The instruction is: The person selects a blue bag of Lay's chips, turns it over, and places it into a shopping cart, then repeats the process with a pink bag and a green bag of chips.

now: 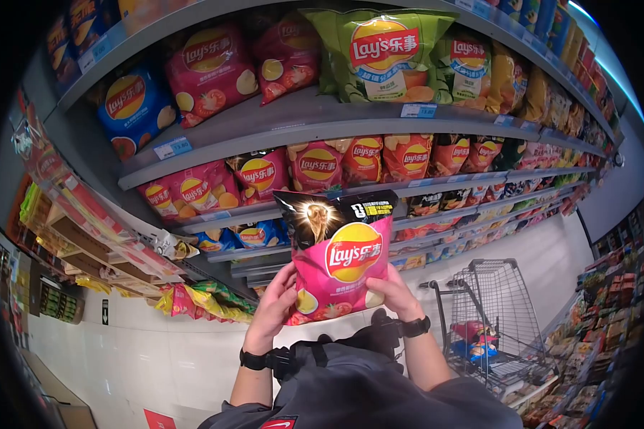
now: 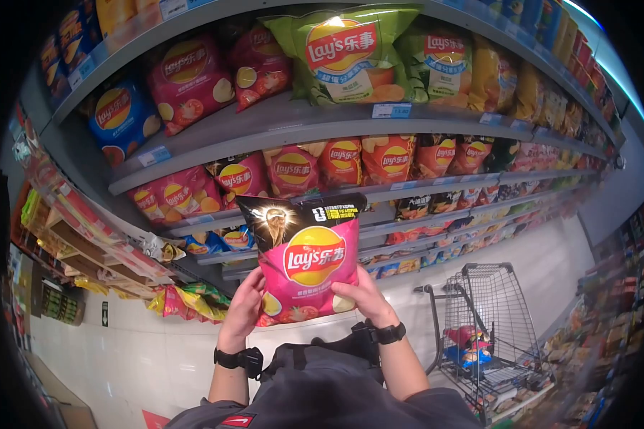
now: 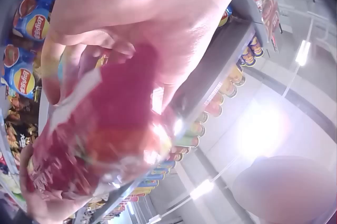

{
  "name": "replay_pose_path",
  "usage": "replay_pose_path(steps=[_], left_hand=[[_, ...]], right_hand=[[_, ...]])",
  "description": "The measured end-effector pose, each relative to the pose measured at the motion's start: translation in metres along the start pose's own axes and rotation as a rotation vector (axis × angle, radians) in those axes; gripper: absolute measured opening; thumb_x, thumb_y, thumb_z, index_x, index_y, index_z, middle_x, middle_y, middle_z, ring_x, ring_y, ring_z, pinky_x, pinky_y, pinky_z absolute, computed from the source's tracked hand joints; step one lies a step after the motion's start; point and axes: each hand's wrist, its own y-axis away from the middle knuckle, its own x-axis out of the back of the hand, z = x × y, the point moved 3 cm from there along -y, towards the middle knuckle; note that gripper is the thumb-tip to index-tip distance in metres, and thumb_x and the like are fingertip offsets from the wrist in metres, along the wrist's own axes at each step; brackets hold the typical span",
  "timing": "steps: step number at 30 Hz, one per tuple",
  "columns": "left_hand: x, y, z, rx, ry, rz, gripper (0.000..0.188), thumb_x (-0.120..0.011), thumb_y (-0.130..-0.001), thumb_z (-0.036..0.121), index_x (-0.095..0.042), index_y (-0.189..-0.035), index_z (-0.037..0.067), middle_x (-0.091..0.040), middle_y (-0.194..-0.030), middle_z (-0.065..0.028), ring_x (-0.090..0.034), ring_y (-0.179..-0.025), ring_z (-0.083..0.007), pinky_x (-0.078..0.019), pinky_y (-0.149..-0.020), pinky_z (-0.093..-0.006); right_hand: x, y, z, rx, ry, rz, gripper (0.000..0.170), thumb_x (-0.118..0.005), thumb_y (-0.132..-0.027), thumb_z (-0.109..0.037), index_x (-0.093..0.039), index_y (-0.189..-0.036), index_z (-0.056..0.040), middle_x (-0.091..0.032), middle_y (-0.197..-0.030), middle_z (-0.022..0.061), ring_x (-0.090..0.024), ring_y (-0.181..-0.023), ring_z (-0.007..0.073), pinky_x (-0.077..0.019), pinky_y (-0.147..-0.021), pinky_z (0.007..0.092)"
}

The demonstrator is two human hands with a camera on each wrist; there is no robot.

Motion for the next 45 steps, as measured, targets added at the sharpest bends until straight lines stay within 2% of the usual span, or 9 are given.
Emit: replay_pose_path(steps=[3, 5, 10, 12, 22, 28, 34, 38, 45], left_hand=[[-0.008, -0.001, 0.002, -0.116, -0.073, 0.031, 0.083, -0.079, -0.082, 0.019, -0.033, -0.148, -0.001, -0.056, -0.132, -0.0095, -0.053, -0.123, -0.0158, -0.0422, -0.104, -0.0296], [-0.013, -0.001, 0.009, -0.04, -0.533, 0.052, 0.083, -0.081, -0.08, 0.017, -0.034, -0.147, 0.001, -0.056, -0.131, -0.0091, -0.056, -0.118, -0.0142, -0.046, -0.1, -0.0292], [-0.004, -0.001, 0.004, 0.038, -0.467, 0.138, 0.071, -0.083, -0.08, 0.016, -0.045, -0.138, 0.002, -0.063, -0.12, -0.0052, -0.06, -0.107, -0.0111, -0.0494, -0.092, -0.0283], [0.004, -0.002, -0.002, -0.008, -0.408, 0.165, 0.066, -0.083, -0.08, 0.016, -0.049, -0.134, 0.003, -0.065, -0.116, -0.0036, -0.061, -0.105, -0.0106, -0.0492, -0.091, -0.0281], [0.011, 0.0, -0.01, -0.054, -0.328, 0.141, 0.067, -0.082, -0.081, 0.018, -0.047, -0.137, 0.003, -0.062, -0.123, -0.0046, -0.06, -0.108, -0.012, -0.0472, -0.095, -0.0295], [0.028, 0.0, -0.014, -0.016, -0.352, 0.247, 0.038, -0.071, -0.092, 0.02, -0.06, -0.121, -0.001, -0.068, -0.112, -0.0062, -0.061, -0.103, -0.0115, -0.0473, -0.092, -0.0289], [0.025, 0.001, -0.009, -0.058, -0.349, 0.265, 0.037, -0.071, -0.092, 0.02, -0.06, -0.12, -0.001, -0.069, -0.111, -0.0075, -0.063, -0.1, -0.0121, -0.0489, -0.09, -0.0288], [0.019, 0.002, -0.008, -0.041, -0.342, 0.252, 0.037, -0.071, -0.092, 0.02, -0.06, -0.12, -0.002, -0.069, -0.112, -0.0081, -0.064, -0.101, -0.0126, -0.0492, -0.091, -0.0293], [0.024, 0.001, -0.014, -0.025, -0.329, 0.238, 0.045, -0.073, -0.091, 0.023, -0.057, -0.125, -0.001, -0.068, -0.116, -0.0094, -0.064, -0.101, -0.0134, -0.0492, -0.092, -0.0301]], right_hand=[[-0.013, -0.003, -0.008, -0.003, 0.057, 0.048, 0.052, -0.072, -0.088, -0.01, -0.048, -0.134, -0.0008, -0.061, -0.127, 0.0071, -0.058, -0.115, 0.0134, -0.0477, -0.098, 0.0307], [-0.017, -0.003, -0.011, -0.005, 0.085, 0.062, 0.051, -0.073, -0.088, -0.011, -0.049, -0.133, -0.0007, -0.062, -0.126, 0.0068, -0.058, -0.114, 0.0133, -0.0477, -0.098, 0.0309], [-0.025, -0.004, -0.018, -0.015, 0.143, 0.077, 0.053, -0.074, -0.088, -0.012, -0.049, -0.133, -0.0004, -0.062, -0.125, 0.0063, -0.058, -0.113, 0.0128, -0.0477, -0.098, 0.0307], [-0.03, -0.006, -0.021, 0.123, 0.137, 0.137, 0.053, -0.073, -0.089, -0.013, -0.049, -0.135, -0.0004, -0.062, -0.124, 0.0059, -0.059, -0.112, 0.0124, -0.0483, -0.096, 0.0297], [-0.03, -0.007, -0.023, -0.015, 0.179, 0.129, 0.051, -0.073, -0.089, -0.01, -0.051, -0.133, -0.0001, -0.064, -0.122, 0.0052, -0.06, -0.109, 0.0114, -0.0489, -0.095, 0.0289], [-0.037, -0.005, -0.017, -0.034, 0.308, -0.013, 0.065, -0.078, -0.083, -0.009, -0.046, -0.138, 0.001, -0.061, -0.126, 0.0074, -0.058, -0.112, 0.0119, -0.0477, -0.098, 0.0299], [-0.037, -0.011, -0.004, 0.081, 0.262, 0.052, 0.072, -0.078, -0.083, -0.009, -0.038, -0.143, 0.0023, -0.058, -0.131, 0.0099, -0.057, -0.117, 0.0152, -0.0467, -0.101, 0.0314], [-0.038, -0.014, -0.005, 0.043, 0.225, 0.108, 0.073, -0.078, -0.083, -0.008, -0.037, -0.143, 0.0025, -0.057, -0.133, 0.0109, -0.057, -0.118, 0.0161, -0.0472, -0.101, 0.0323], [-0.033, -0.014, -0.006, -0.016, 0.153, 0.087, 0.055, -0.074, -0.086, -0.004, -0.048, -0.135, 0.0015, -0.063, -0.124, 0.0076, -0.061, -0.11, 0.0129, -0.0507, -0.095, 0.0292]])
